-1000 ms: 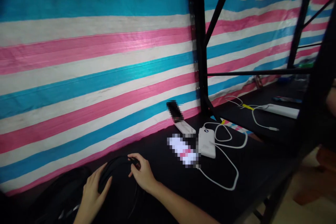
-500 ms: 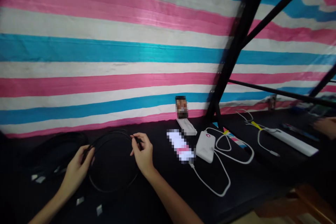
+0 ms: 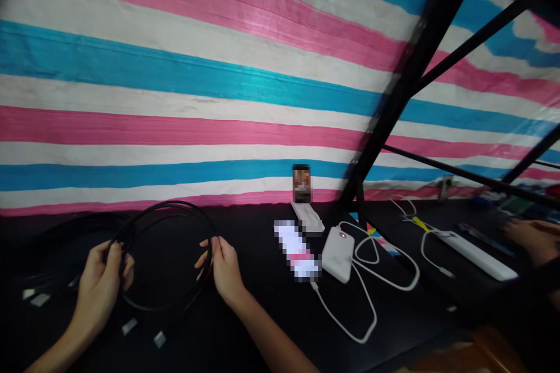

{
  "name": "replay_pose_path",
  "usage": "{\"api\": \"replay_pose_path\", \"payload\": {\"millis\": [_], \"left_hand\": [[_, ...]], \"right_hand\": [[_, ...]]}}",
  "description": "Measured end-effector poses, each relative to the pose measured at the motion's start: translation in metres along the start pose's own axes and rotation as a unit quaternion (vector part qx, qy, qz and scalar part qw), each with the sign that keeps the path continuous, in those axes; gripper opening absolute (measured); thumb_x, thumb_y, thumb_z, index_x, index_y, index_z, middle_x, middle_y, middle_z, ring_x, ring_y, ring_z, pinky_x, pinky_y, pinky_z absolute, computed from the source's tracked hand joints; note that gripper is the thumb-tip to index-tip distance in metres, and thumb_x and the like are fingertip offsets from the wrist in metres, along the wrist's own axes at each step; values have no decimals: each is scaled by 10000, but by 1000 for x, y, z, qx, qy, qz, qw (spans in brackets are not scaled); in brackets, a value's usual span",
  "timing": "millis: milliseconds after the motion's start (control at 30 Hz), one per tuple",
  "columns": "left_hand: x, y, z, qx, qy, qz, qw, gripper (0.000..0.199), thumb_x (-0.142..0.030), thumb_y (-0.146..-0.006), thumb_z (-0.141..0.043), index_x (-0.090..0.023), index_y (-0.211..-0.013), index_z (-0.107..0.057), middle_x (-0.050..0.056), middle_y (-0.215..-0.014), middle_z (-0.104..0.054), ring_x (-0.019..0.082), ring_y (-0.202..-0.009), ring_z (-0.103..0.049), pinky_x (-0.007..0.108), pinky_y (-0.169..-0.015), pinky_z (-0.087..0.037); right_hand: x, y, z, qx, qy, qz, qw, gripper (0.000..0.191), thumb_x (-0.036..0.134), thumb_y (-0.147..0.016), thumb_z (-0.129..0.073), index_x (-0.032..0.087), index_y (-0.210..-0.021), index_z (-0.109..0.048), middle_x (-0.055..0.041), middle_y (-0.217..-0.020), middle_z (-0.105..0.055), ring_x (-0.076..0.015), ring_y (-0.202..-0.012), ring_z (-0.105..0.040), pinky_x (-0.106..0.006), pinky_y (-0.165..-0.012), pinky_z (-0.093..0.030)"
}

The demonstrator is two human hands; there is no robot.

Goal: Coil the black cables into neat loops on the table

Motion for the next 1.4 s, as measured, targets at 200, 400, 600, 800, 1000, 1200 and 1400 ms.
{"api": "replay_pose_path", "payload": {"millis": [200,400,600,800,1000,1200,1400], "left_hand": [[-1,0,1,53,-57,6,997,374,-570,-755,-445,-226,-880,-521,-63,-450,-427,99,-426,-387,179,-391,-325],[6,5,-2,93,-79,39,992,393,-603,-754,-412,-223,-789,-508,-60,-460,-418,106,-392,-370,193,-340,-323],[9,3,-1,95,-105,22,990,389,-606,-756,-399,-224,-723,-471,-58,-443,-398,106,-391,-363,188,-343,-310],[12,2,1,88,-113,43,989,412,-628,-734,-409,-220,-683,-444,-56,-452,-401,104,-390,-366,188,-336,-307],[8,4,-1,87,-118,33,989,400,-618,-741,-405,-221,-714,-456,-63,-454,-402,96,-394,-366,172,-345,-301],[11,5,-1,96,-128,32,987,389,-598,-764,-389,-220,-702,-456,-63,-460,-400,96,-404,-370,175,-363,-324],[9,5,-1,96,-127,18,987,381,-582,-777,-388,-216,-687,-449,-64,-462,-395,88,-410,-366,169,-376,-315]], "right_hand": [[14,-1,11,-49,11,43,998,434,584,-814,-380,165,-851,-488,60,-487,-529,-68,-288,-465,-155,-291,-289],[20,5,14,-83,34,79,993,355,497,-863,-366,169,-819,-495,69,-483,-496,-42,-280,-404,-146,-287,-278],[21,8,11,-84,29,66,994,342,483,-869,-364,172,-796,-486,72,-463,-486,-38,-272,-392,-139,-280,-252],[19,8,10,-88,20,55,994,342,487,-861,-378,172,-783,-486,71,-450,-485,-38,-270,-389,-133,-276,-253],[19,9,10,-95,10,54,994,342,478,-864,-371,168,-776,-487,80,-439,-464,-30,-267,-366,-121,-268,-247],[19,11,10,-100,11,40,994,318,447,-872,-363,169,-785,-489,84,-436,-451,-31,-270,-365,-117,-266,-258],[22,13,8,-94,9,46,994,314,437,-876,-362,169,-772,-486,86,-432,-441,-28,-275,-367,-113,-268,-251]]}}
Point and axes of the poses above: each hand's wrist, its own y-axis away from the middle knuckle, its own z-axis out of the back of the hand, x = y × z, the point moved 4 cm from there along -y, towards the middle knuckle
